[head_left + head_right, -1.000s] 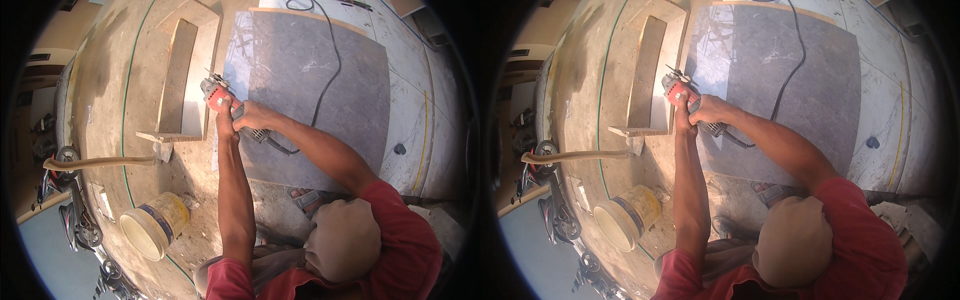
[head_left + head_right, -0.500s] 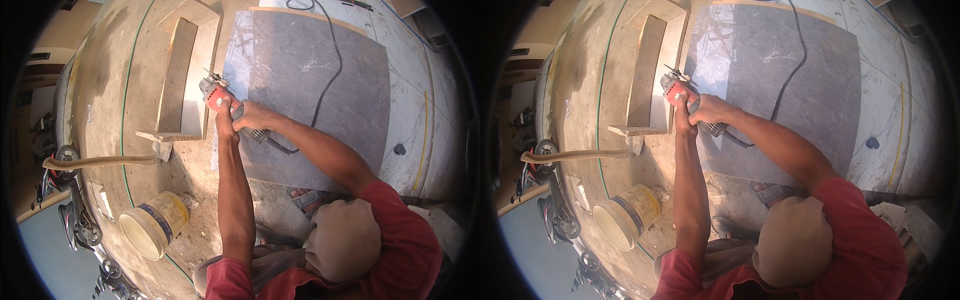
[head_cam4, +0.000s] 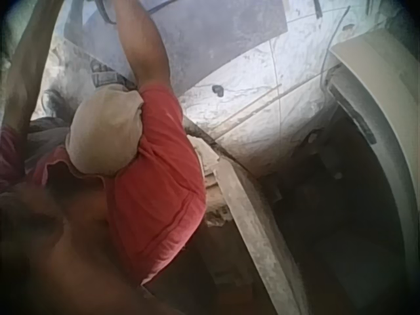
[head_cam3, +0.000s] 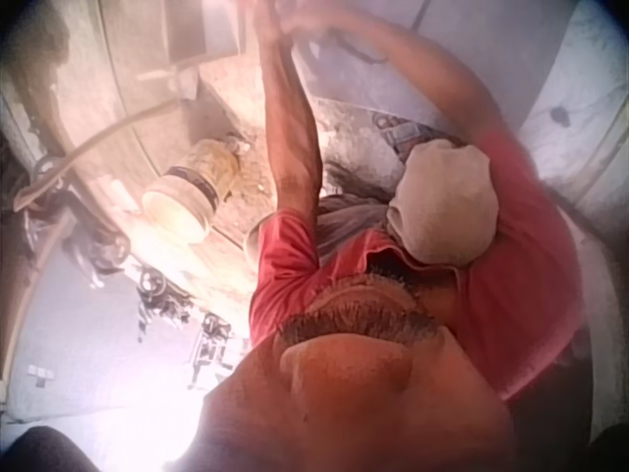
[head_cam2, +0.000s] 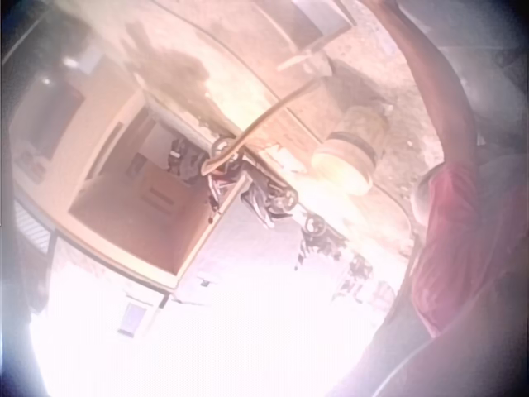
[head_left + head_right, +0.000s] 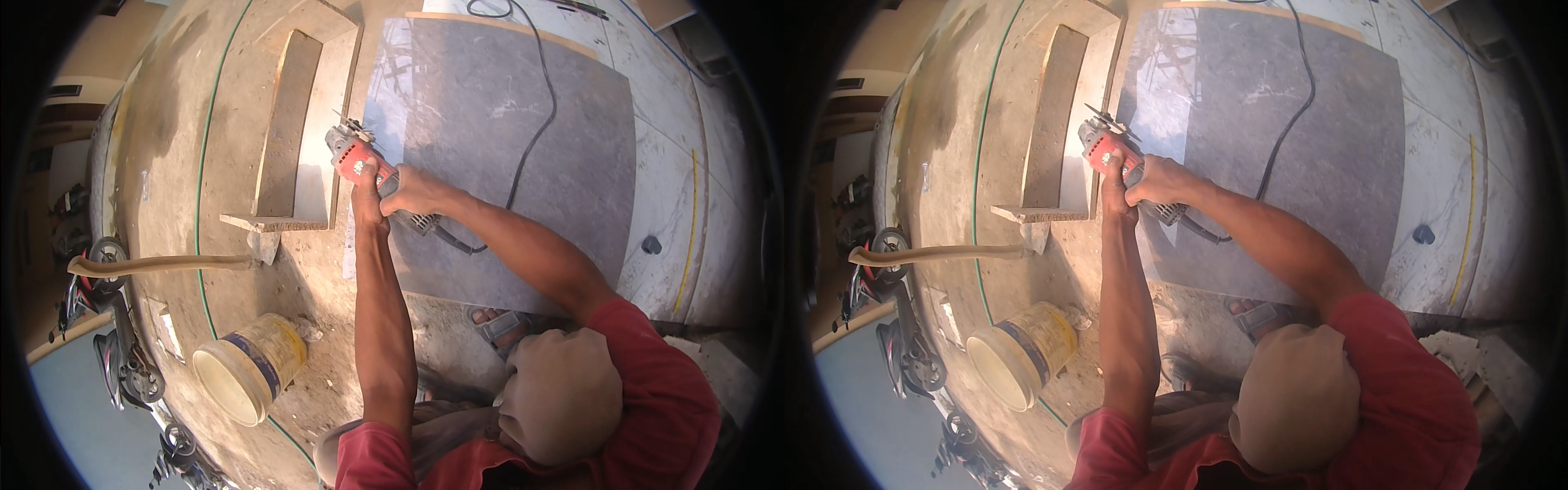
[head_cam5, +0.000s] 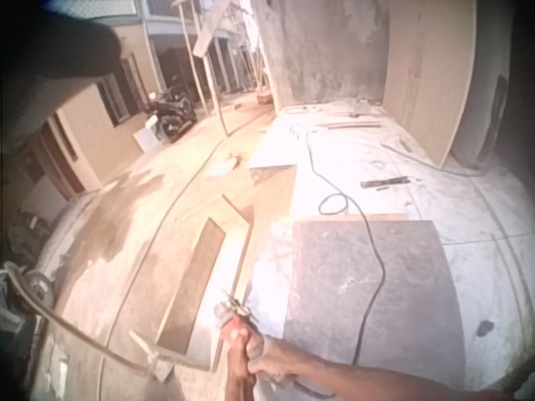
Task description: The person uses an angle grinder to cut along the edge of a tile and then lifts the tile to check the progress.
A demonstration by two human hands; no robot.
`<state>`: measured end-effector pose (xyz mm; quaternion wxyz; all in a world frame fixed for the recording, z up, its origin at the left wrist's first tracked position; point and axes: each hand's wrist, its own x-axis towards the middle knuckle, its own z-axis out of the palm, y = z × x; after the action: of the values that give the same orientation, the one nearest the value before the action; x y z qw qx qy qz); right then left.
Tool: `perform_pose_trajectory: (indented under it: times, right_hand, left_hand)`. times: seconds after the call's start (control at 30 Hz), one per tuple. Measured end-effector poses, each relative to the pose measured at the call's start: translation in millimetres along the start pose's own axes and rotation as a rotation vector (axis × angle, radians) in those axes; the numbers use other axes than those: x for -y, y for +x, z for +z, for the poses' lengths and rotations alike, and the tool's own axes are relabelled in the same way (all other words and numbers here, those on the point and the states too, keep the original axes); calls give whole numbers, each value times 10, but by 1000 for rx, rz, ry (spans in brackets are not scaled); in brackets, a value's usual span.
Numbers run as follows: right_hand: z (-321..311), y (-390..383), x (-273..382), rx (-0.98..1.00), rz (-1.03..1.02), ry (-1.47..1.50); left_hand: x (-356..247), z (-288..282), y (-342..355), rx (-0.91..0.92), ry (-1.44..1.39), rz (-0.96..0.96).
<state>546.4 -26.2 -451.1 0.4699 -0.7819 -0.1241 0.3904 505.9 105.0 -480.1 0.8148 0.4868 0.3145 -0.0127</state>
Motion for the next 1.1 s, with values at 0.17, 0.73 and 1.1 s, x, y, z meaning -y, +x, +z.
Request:
perform_pose_trajectory:
  times: [0.17, 0.73, 1.1]
  right_hand:
    - [30, 23, -52, -52, -16, 5]
    - [-30, -2, 38, 37, 3, 39]
    - [48, 27, -76, -55, -46, 36]
  left_hand:
    - [6, 32, -4, -22, 15, 26]
    - [11, -11, 34, -7, -20, 5]
    - [5, 3, 7, 9, 1, 2]
